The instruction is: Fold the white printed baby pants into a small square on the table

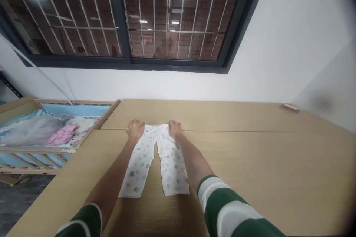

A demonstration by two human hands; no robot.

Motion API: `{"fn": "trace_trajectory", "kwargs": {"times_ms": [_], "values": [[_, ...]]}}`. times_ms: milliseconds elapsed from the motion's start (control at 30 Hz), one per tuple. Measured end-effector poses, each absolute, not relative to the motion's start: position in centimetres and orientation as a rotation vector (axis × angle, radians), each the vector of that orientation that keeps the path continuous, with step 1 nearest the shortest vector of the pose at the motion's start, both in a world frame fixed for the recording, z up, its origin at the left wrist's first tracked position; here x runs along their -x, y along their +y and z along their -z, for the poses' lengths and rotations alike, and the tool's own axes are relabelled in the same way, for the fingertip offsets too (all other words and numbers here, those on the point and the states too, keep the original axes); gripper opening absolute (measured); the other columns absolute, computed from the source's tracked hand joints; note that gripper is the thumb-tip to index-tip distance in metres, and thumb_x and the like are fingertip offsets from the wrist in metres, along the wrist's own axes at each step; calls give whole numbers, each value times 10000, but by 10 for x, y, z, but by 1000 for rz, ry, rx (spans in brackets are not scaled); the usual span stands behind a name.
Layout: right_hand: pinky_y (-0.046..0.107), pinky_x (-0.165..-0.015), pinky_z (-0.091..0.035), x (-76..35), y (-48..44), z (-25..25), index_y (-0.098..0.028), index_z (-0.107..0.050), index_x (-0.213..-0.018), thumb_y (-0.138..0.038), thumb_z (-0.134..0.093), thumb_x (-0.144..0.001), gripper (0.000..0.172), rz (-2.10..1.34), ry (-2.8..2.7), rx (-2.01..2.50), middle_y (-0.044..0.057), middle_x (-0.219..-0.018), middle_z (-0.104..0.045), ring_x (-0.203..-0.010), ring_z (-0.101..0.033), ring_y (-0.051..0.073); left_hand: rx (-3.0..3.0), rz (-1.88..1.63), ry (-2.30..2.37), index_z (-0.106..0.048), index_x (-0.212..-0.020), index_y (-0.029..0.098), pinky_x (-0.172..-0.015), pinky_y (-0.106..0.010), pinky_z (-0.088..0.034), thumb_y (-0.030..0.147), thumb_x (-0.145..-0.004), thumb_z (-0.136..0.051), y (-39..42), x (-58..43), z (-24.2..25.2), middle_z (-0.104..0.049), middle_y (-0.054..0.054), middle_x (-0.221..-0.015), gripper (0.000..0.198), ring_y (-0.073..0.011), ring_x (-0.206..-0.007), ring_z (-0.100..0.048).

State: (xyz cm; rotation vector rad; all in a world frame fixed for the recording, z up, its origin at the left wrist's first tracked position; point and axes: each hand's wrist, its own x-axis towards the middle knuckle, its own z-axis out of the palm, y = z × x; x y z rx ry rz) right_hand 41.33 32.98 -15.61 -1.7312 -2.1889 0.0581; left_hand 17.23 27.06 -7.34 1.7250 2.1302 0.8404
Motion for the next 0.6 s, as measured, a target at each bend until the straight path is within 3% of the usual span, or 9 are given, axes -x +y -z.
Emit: {"fn": "trace_trajectory", "kwargs": {"times_ms": [100, 167, 233, 433, 600], "values": [[460, -1085, -239, -414, 331, 158, -196, -528, -1189, -231, -268, -1050, 297, -59, -2172, 1731, 152, -1295, -624, -1271, -485, 256, -1977, -709, 1809, -621, -913, 192, -896, -360, -449, 416, -948, -559, 203, -215, 69, -675, -53, -950, 236, -215, -939, -629], [459, -1089, -234, -414, 332, 159, -194, -523, -1190, -238, -263, -1053, 297, -61, -2160, 1736, 152, -1286, -629, -1263, -491, 252, -2097, -585, 1583, -575, -718, 215, -771, -329, -448, 470, -883, -616, 152, -244, 71, -638, -3, -716, 307, -189, -728, -613], [459, -1090, -230, -415, 332, 159, -193, -518, -1193, -245, -264, -1054, 295, -66, -2154, 1742, 147, -1282, -630, -1260, -494, 250, -2173, -508, 1426, -541, -653, 222, -730, -326, -433, 476, -838, -639, 107, -267, 74, -627, 4, -676, 329, -194, -707, -607], [455, -1082, -239, -414, 332, 158, -191, -511, -1209, -255, -272, -1050, 294, -69, -2155, 1760, 139, -1269, -627, -1246, -501, 249, -2195, -322, 1388, -648, -785, 215, -703, -405, -438, 441, -775, -688, 55, -302, 86, -708, -91, -820, 230, -296, -788, -662], [447, -1079, -247, -414, 334, 157, -195, -520, -1210, -282, -284, -1051, 298, -61, -2162, 1790, 133, -1248, -627, -1227, -504, 248, -2172, -155, 1449, -717, -956, 174, -758, -477, -474, 345, -869, -580, 47, -316, 102, -729, -169, -941, 236, -375, -882, -679]]}}
